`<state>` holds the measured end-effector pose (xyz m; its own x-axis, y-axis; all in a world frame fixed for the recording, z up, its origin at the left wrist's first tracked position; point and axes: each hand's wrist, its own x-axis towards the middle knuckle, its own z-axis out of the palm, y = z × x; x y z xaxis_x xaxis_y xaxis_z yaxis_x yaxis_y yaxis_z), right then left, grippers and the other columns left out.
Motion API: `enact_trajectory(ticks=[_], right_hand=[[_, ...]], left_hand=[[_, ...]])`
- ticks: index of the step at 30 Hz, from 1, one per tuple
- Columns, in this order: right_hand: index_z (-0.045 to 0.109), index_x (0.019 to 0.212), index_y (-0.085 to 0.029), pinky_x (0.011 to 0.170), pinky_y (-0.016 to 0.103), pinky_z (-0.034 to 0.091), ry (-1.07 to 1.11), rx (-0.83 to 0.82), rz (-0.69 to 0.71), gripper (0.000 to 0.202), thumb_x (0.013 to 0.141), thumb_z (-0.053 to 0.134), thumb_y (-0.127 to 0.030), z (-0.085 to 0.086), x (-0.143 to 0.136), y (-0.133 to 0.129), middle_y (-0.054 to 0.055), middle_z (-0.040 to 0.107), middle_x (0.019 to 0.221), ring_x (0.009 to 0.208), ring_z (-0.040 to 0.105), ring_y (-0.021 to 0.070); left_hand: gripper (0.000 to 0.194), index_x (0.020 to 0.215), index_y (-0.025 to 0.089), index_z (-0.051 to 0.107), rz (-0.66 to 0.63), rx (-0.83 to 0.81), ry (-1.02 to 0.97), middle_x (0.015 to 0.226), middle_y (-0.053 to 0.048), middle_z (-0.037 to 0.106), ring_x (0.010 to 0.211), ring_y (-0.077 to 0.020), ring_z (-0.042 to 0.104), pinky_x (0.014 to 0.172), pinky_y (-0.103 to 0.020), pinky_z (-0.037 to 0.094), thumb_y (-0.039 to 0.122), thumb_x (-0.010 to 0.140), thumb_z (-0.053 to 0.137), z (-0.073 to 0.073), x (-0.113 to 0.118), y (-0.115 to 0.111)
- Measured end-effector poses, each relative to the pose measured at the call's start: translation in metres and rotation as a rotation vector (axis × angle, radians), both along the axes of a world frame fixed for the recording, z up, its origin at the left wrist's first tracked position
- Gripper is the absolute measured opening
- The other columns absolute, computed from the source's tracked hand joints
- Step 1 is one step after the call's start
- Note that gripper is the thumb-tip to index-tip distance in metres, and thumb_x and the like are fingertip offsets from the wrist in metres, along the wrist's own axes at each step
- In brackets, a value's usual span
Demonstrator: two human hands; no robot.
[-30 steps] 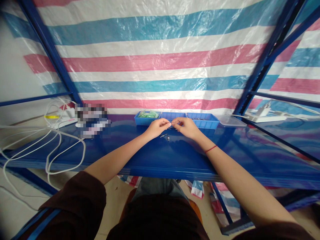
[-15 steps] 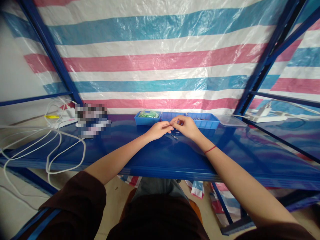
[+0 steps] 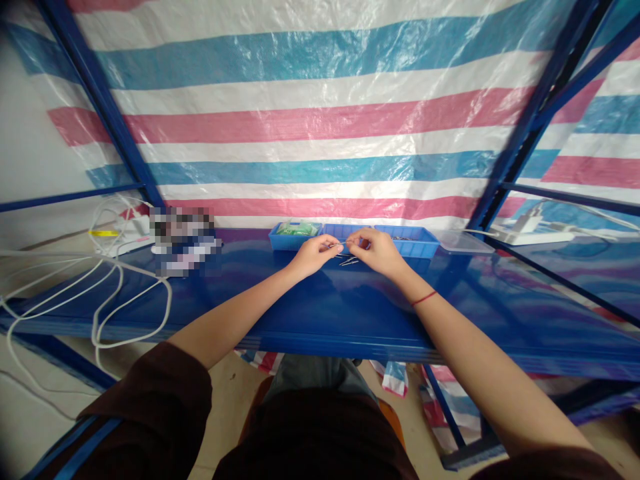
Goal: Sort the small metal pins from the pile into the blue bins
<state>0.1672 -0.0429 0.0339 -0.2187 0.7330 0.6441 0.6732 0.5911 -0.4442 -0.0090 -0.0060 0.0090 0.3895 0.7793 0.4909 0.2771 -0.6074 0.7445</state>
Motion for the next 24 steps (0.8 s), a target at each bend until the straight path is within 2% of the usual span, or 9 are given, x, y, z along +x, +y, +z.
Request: enact_trajectory(ticks=[4, 6, 9, 11, 14, 18, 21, 24], right_hand=[[0.065, 0.072, -0.017, 0.062, 0.030, 0.045, 0.039, -0.026, -0.067, 0.028, 0.077, 0.053, -0.041, 0.001, 0.012, 0.008, 0.007, 0.069, 0.078, 0.063, 0.058, 0.0173], [0.066, 0.072, -0.017, 0.063, 0.031, 0.045, 0.072, -0.019, -0.206, 0.028, 0.076, 0.053, -0.041, 0.003, 0.023, 0.012, 0.008, 0.069, 0.076, 0.064, 0.060, 0.0190], [0.068, 0.073, -0.017, 0.066, 0.034, 0.045, 0.090, 0.014, -0.505, 0.027, 0.075, 0.053, -0.039, 0.003, 0.047, 0.018, 0.009, 0.069, 0.072, 0.066, 0.062, 0.0225], [0.070, 0.075, -0.016, 0.067, 0.035, 0.045, 0.078, 0.029, -0.669, 0.029, 0.075, 0.052, -0.038, 0.000, 0.064, 0.022, 0.011, 0.070, 0.073, 0.071, 0.063, 0.0258], [0.073, 0.081, -0.014, 0.064, 0.037, 0.044, 0.000, -0.029, -0.808, 0.034, 0.075, 0.051, -0.039, -0.006, 0.085, 0.027, 0.015, 0.070, 0.078, 0.073, 0.064, 0.0294], [0.073, 0.090, -0.012, 0.063, 0.037, 0.043, -0.028, -0.075, -0.845, 0.041, 0.077, 0.047, -0.042, -0.008, 0.089, 0.029, 0.017, 0.070, 0.082, 0.077, 0.064, 0.0310], [0.072, 0.091, -0.012, 0.065, 0.034, 0.043, -0.018, -0.073, -0.783, 0.040, 0.079, 0.046, -0.040, -0.004, 0.076, 0.027, 0.015, 0.070, 0.080, 0.078, 0.064, 0.0289], [0.072, 0.090, -0.013, 0.066, 0.031, 0.043, -0.049, -0.081, -0.699, 0.035, 0.078, 0.047, -0.035, -0.001, 0.062, 0.024, 0.013, 0.070, 0.081, 0.078, 0.064, 0.0262]], left_hand=[[0.032, 0.104, 0.015, 0.060, 0.032, 0.089, 0.126, 0.089, -0.005, 0.066, 0.077, -0.0146, 0.061, 0.078, -0.029, 0.048, 0.036, 0.079, 0.058, -0.002, -0.002, 0.001], [0.030, 0.106, 0.016, 0.060, 0.037, 0.201, 0.259, 0.093, -0.006, 0.065, 0.084, -0.0164, 0.060, 0.083, -0.031, 0.046, 0.032, 0.080, 0.057, -0.001, -0.004, 0.000], [0.023, 0.099, 0.020, 0.064, 0.106, 0.307, 0.476, 0.100, -0.007, 0.063, 0.098, -0.0215, 0.056, 0.090, -0.037, 0.043, 0.028, 0.082, 0.052, 0.001, -0.009, -0.003], [0.025, 0.101, 0.022, 0.065, 0.172, 0.307, 0.607, 0.107, -0.008, 0.060, 0.105, -0.0264, 0.052, 0.090, -0.043, 0.042, 0.031, 0.083, 0.050, 0.001, -0.012, -0.005], [0.033, 0.108, 0.023, 0.063, 0.220, 0.262, 0.742, 0.116, -0.010, 0.056, 0.109, -0.0317, 0.048, 0.088, -0.048, 0.042, 0.039, 0.083, 0.047, -0.001, -0.015, -0.003], [0.028, 0.098, 0.020, 0.068, 0.168, 0.239, 0.735, 0.107, -0.010, 0.061, 0.102, -0.0249, 0.053, 0.090, -0.038, 0.042, 0.034, 0.083, 0.049, -0.008, -0.016, 0.005], [0.021, 0.088, 0.019, 0.069, 0.116, 0.286, 0.710, 0.095, -0.007, 0.064, 0.097, -0.0196, 0.056, 0.091, -0.030, 0.042, 0.026, 0.082, 0.051, -0.010, -0.015, 0.010], [0.022, 0.087, 0.018, 0.069, 0.092, 0.315, 0.757, 0.092, -0.007, 0.065, 0.094, -0.0192, 0.058, 0.089, -0.030, 0.043, 0.023, 0.084, 0.048, -0.009, -0.014, 0.013]])
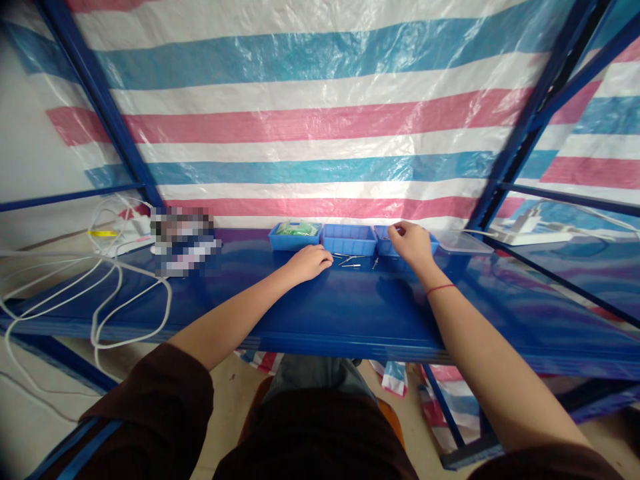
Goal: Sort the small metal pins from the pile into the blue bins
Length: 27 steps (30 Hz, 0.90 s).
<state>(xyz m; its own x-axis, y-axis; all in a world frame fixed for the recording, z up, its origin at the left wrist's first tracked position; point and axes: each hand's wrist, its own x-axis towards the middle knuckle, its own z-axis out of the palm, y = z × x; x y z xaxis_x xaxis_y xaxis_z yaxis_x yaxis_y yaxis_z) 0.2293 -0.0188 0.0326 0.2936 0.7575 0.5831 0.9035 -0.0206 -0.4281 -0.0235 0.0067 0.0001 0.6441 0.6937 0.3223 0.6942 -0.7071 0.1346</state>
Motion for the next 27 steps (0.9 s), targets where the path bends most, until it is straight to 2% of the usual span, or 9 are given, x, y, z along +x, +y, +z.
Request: enact_trajectory(ticks=[5, 8, 11, 15, 19, 23, 27], right_hand=[[0.071, 0.085, -0.013, 0.065, 0.030, 0.042, -0.068, -0.028, 0.166, 0.033, 0.079, 0.047, -0.035, 0.003, -0.013, -0.007, 0.010, 0.070, 0.079, 0.073, 0.063, 0.0233], [0.070, 0.082, -0.015, 0.065, 0.029, 0.043, -0.108, -0.086, 0.333, 0.031, 0.080, 0.047, -0.036, 0.002, -0.018, -0.009, 0.008, 0.070, 0.076, 0.068, 0.061, 0.0198], [0.070, 0.087, -0.017, 0.065, 0.028, 0.043, -0.233, -0.181, 0.500, 0.031, 0.080, 0.049, -0.039, -0.005, -0.023, -0.006, 0.007, 0.069, 0.080, 0.068, 0.060, 0.0186], [0.068, 0.100, -0.015, 0.070, 0.030, 0.045, -0.407, -0.289, 0.580, 0.039, 0.080, 0.051, -0.043, -0.017, -0.029, 0.000, 0.010, 0.068, 0.091, 0.079, 0.062, 0.0217], [0.070, 0.097, -0.017, 0.070, 0.030, 0.045, -0.474, -0.370, 0.627, 0.033, 0.082, 0.049, -0.037, -0.020, -0.033, 0.002, 0.010, 0.069, 0.091, 0.079, 0.062, 0.0215], [0.071, 0.092, -0.018, 0.068, 0.028, 0.044, -0.468, -0.369, 0.655, 0.027, 0.081, 0.051, -0.031, -0.017, -0.036, 0.001, 0.008, 0.070, 0.088, 0.073, 0.061, 0.0193], [0.071, 0.088, -0.018, 0.064, 0.028, 0.042, -0.426, -0.372, 0.650, 0.025, 0.080, 0.052, -0.030, -0.015, -0.040, -0.003, 0.006, 0.070, 0.082, 0.069, 0.061, 0.0182]], left_hand=[[0.026, 0.095, 0.018, 0.068, -0.024, 0.019, 0.039, 0.096, -0.007, 0.064, 0.094, -0.0187, 0.058, 0.089, -0.031, 0.043, 0.020, 0.085, 0.044, 0.003, 0.001, -0.004], [0.030, 0.108, 0.019, 0.064, 0.004, 0.074, 0.008, 0.109, -0.008, 0.060, 0.104, -0.0221, 0.053, 0.094, -0.035, 0.041, 0.030, 0.087, 0.044, 0.005, 0.002, -0.011], [0.041, 0.120, 0.025, 0.057, 0.040, 0.066, 0.022, 0.122, -0.008, 0.054, 0.110, -0.0281, 0.049, 0.092, -0.043, 0.042, 0.043, 0.088, 0.040, 0.005, 0.003, -0.016], [0.049, 0.128, 0.026, 0.050, 0.034, -0.031, 0.087, 0.130, -0.010, 0.049, 0.113, -0.0316, 0.048, 0.093, -0.048, 0.040, 0.049, 0.088, 0.035, 0.002, 0.003, -0.016], [0.043, 0.122, 0.024, 0.057, 0.008, -0.017, 0.056, 0.123, -0.010, 0.055, 0.111, -0.0296, 0.051, 0.093, -0.045, 0.041, 0.044, 0.089, 0.036, -0.002, 0.004, -0.011], [0.030, 0.103, 0.023, 0.067, -0.035, 0.012, -0.024, 0.107, -0.008, 0.063, 0.103, -0.0211, 0.057, 0.094, -0.035, 0.042, 0.029, 0.088, 0.042, -0.005, 0.005, -0.004], [0.027, 0.092, 0.020, 0.070, -0.088, 0.021, -0.048, 0.096, -0.008, 0.066, 0.096, -0.0197, 0.061, 0.092, -0.032, 0.044, 0.019, 0.086, 0.044, -0.004, 0.007, -0.001]])
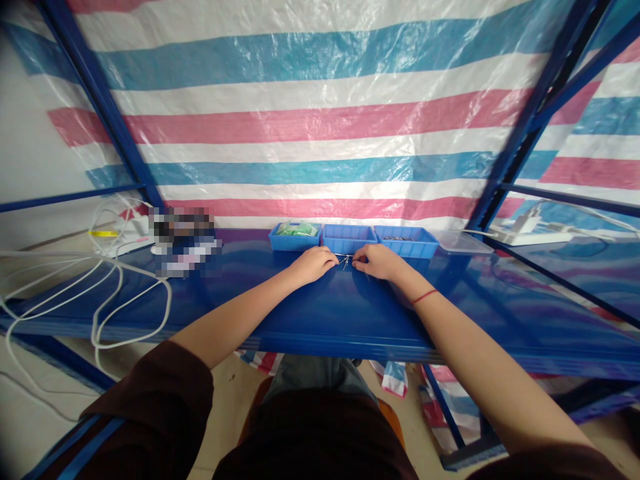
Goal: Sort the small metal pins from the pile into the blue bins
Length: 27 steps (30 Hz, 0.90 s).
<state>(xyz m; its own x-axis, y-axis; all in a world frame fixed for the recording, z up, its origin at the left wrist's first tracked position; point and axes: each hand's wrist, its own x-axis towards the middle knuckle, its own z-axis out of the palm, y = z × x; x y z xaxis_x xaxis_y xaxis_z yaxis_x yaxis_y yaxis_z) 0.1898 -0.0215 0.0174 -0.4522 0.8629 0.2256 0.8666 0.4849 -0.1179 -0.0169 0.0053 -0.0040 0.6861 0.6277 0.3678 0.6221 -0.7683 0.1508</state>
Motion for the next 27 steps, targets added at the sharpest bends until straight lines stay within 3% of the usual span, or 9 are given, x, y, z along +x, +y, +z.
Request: enact_trajectory(ticks=[3, 6, 11, 16, 22, 27], right_hand=[[0.071, 0.085, -0.018, 0.063, 0.027, 0.041, 0.056, 0.026, -0.006, 0.023, 0.079, 0.051, -0.029, 0.002, -0.004, -0.004, 0.005, 0.069, 0.078, 0.066, 0.060, 0.0171], [0.070, 0.090, -0.017, 0.061, 0.027, 0.042, 0.168, 0.056, 0.003, 0.026, 0.078, 0.054, -0.033, 0.005, -0.009, -0.008, 0.005, 0.069, 0.079, 0.063, 0.058, 0.0160], [0.068, 0.084, -0.015, 0.055, 0.026, 0.043, 0.545, -0.042, 0.020, 0.036, 0.077, 0.055, -0.048, 0.007, -0.018, -0.013, 0.006, 0.068, 0.078, 0.057, 0.054, 0.0128], [0.067, 0.085, -0.013, 0.042, 0.023, 0.037, 0.810, -0.127, -0.005, 0.045, 0.070, 0.060, -0.055, 0.007, -0.023, -0.015, 0.005, 0.065, 0.069, 0.049, 0.049, 0.0100], [0.064, 0.077, -0.015, 0.049, 0.025, 0.042, 0.810, -0.020, 0.017, 0.042, 0.070, 0.061, -0.056, 0.010, -0.028, -0.016, 0.006, 0.065, 0.071, 0.053, 0.052, 0.0114], [0.065, 0.077, -0.016, 0.058, 0.028, 0.044, 0.715, 0.097, 0.090, 0.039, 0.074, 0.059, -0.054, 0.009, -0.028, -0.018, 0.007, 0.067, 0.078, 0.062, 0.055, 0.0146]], left_hand=[[0.026, 0.093, 0.017, 0.069, -0.004, -0.014, -0.051, 0.096, -0.008, 0.067, 0.094, -0.0199, 0.061, 0.090, -0.033, 0.045, 0.014, 0.084, 0.045, 0.003, 0.001, -0.003], [0.024, 0.095, 0.016, 0.066, -0.007, -0.056, -0.230, 0.096, -0.007, 0.067, 0.095, -0.0186, 0.061, 0.090, -0.032, 0.046, 0.012, 0.083, 0.046, 0.007, 0.003, -0.006], [0.015, 0.092, 0.015, 0.062, -0.034, -0.282, -0.573, 0.093, -0.006, 0.068, 0.086, -0.0145, 0.063, 0.083, -0.028, 0.048, 0.016, 0.081, 0.052, 0.004, 0.009, -0.005], [0.010, 0.090, 0.013, 0.057, -0.098, -0.498, -0.748, 0.082, -0.004, 0.066, 0.074, -0.0111, 0.063, 0.078, -0.028, 0.049, 0.016, 0.081, 0.053, 0.000, 0.013, -0.001], [0.015, 0.090, 0.012, 0.057, -0.121, -0.628, -0.742, 0.085, -0.006, 0.067, 0.076, -0.0114, 0.062, 0.080, -0.028, 0.048, 0.023, 0.081, 0.056, 0.001, 0.016, -0.008], [0.017, 0.087, 0.012, 0.060, -0.122, -0.560, -0.637, 0.084, -0.005, 0.067, 0.079, -0.0125, 0.062, 0.079, -0.028, 0.047, 0.026, 0.082, 0.054, 0.004, 0.014, -0.011]])
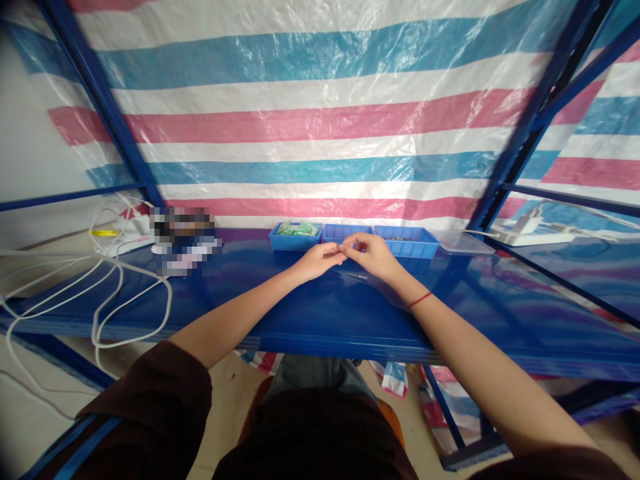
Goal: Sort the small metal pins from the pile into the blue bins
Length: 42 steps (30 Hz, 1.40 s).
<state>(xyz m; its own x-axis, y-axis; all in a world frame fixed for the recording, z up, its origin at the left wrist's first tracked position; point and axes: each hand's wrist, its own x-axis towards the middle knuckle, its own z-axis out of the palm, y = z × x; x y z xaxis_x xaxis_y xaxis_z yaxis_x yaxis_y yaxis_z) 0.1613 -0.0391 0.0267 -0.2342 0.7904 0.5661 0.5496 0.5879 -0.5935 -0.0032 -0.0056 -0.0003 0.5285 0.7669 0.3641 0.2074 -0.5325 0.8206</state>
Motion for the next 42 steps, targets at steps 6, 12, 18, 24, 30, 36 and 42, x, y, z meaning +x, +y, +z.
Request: enact_trajectory(ticks=[6, 12, 18, 24, 30, 36, 42], right_hand=[[0.066, 0.083, -0.015, 0.058, 0.027, 0.043, -0.051, 0.089, -0.037, 0.030, 0.078, 0.057, -0.043, 0.002, 0.001, -0.003, 0.007, 0.067, 0.080, 0.063, 0.054, 0.0142], [0.066, 0.083, -0.015, 0.060, 0.027, 0.044, -0.102, 0.083, -0.097, 0.027, 0.079, 0.053, -0.038, 0.003, 0.003, -0.002, 0.006, 0.067, 0.081, 0.062, 0.054, 0.0139], [0.065, 0.077, -0.016, 0.060, 0.029, 0.043, -0.178, -0.100, -0.075, 0.032, 0.079, 0.050, -0.044, 0.000, 0.009, 0.004, 0.005, 0.065, 0.072, 0.060, 0.055, 0.0150], [0.054, 0.062, -0.019, 0.043, 0.026, 0.035, 0.191, -0.248, -0.287, 0.027, 0.073, 0.056, -0.044, -0.001, 0.036, 0.021, -0.001, 0.047, 0.046, 0.042, 0.042, 0.0110], [0.058, 0.061, -0.018, 0.039, 0.026, 0.033, 0.313, -0.271, -0.594, 0.022, 0.069, 0.058, -0.038, -0.008, 0.076, 0.033, -0.002, 0.044, 0.044, 0.040, 0.039, 0.0105], [0.067, 0.068, -0.014, 0.045, 0.026, 0.035, -0.006, -0.163, -0.632, 0.040, 0.075, 0.051, -0.050, -0.005, 0.080, 0.029, 0.002, 0.051, 0.046, 0.047, 0.047, 0.0142], [0.069, 0.082, -0.018, 0.058, 0.027, 0.041, -0.389, -0.246, -0.116, 0.047, 0.075, 0.052, -0.061, 0.003, 0.044, 0.010, 0.003, 0.065, 0.070, 0.063, 0.056, 0.0162]], left_hand=[[0.023, 0.088, 0.013, 0.060, 0.091, 0.042, -0.055, 0.088, -0.006, 0.067, 0.080, -0.0128, 0.061, 0.079, -0.027, 0.047, 0.034, 0.079, 0.058, 0.004, -0.002, 0.000], [0.018, 0.086, 0.013, 0.060, 0.184, 0.063, -0.092, 0.091, -0.005, 0.066, 0.082, -0.0127, 0.061, 0.081, -0.028, 0.047, 0.029, 0.077, 0.060, 0.008, -0.003, -0.001], [0.024, 0.091, 0.014, 0.060, 0.210, 0.055, -0.075, 0.091, -0.005, 0.066, 0.081, -0.0128, 0.060, 0.080, -0.027, 0.047, 0.034, 0.078, 0.059, 0.009, -0.003, -0.002], [0.032, 0.104, 0.017, 0.060, 0.235, 0.030, 0.047, 0.093, -0.003, 0.065, 0.076, -0.0116, 0.059, 0.077, -0.027, 0.047, 0.037, 0.080, 0.058, 0.011, -0.003, -0.010], [0.029, 0.102, 0.016, 0.061, 0.205, 0.037, 0.107, 0.092, -0.004, 0.066, 0.076, -0.0119, 0.060, 0.076, -0.026, 0.047, 0.036, 0.081, 0.056, 0.013, -0.003, -0.014], [0.026, 0.097, 0.016, 0.062, 0.168, 0.062, 0.112, 0.089, -0.003, 0.067, 0.075, -0.0121, 0.060, 0.076, -0.026, 0.047, 0.035, 0.082, 0.053, 0.010, -0.003, -0.011], [0.027, 0.097, 0.016, 0.064, 0.141, 0.096, 0.119, 0.090, -0.004, 0.068, 0.078, -0.0127, 0.061, 0.080, -0.026, 0.047, 0.035, 0.082, 0.052, 0.006, -0.004, -0.006]])
